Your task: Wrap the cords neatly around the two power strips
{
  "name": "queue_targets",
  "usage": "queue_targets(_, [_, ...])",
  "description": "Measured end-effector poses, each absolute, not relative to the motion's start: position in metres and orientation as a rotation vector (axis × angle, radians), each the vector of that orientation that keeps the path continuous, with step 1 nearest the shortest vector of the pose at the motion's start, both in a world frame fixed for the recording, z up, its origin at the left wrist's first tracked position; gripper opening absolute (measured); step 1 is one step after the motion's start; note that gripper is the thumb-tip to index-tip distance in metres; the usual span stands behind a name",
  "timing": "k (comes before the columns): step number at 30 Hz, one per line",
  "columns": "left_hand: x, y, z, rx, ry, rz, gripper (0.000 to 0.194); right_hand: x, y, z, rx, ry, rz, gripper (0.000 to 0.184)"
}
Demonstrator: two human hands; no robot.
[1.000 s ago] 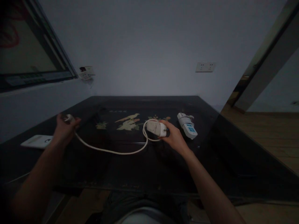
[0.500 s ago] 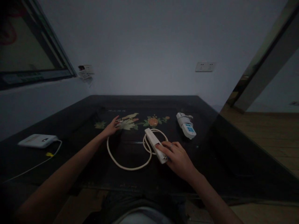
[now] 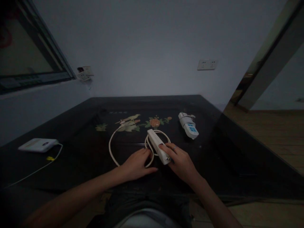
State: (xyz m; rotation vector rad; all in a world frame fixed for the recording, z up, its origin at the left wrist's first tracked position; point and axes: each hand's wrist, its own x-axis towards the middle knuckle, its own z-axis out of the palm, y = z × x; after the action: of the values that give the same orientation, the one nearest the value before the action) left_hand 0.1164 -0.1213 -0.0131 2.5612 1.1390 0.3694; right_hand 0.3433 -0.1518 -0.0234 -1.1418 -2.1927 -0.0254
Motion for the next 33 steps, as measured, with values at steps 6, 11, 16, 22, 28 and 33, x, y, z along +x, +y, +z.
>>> queue_targets(6, [0.101, -0.112, -0.01, 2.537, 1.291, 0.268, 0.025, 0.35, -0.155, -0.023, -1.145, -2.124, -0.025, 0.056])
queue_targets(11, [0.049, -0.073, 0.009, 2.414, 1.438, 0.402, 0.034, 0.36, -0.163, -0.023, -1.118, -2.167, -0.088, 0.056])
queue_targets(16, [0.024, -0.044, 0.007, 2.4, 1.665, 0.545, 0.035, 0.358, -0.171, -0.018, -1.007, -2.272, -0.226, 0.059])
queue_targets(22, [0.05, -0.043, -0.013, 2.724, 1.661, 0.509, 0.042, 0.351, -0.179, -0.006, -0.909, -2.346, -0.314, 0.047])
queue_targets(28, [0.054, -0.05, -0.025, 2.732, 1.234, 0.424, 0.043, 0.351, -0.188, 0.005, -0.872, -2.382, -0.347, 0.042])
queue_targets(33, [0.047, -0.05, -0.02, 2.556, 1.034, 0.524, 0.051, 0.35, -0.189, 0.008, -0.849, -2.379, -0.348, 0.043])
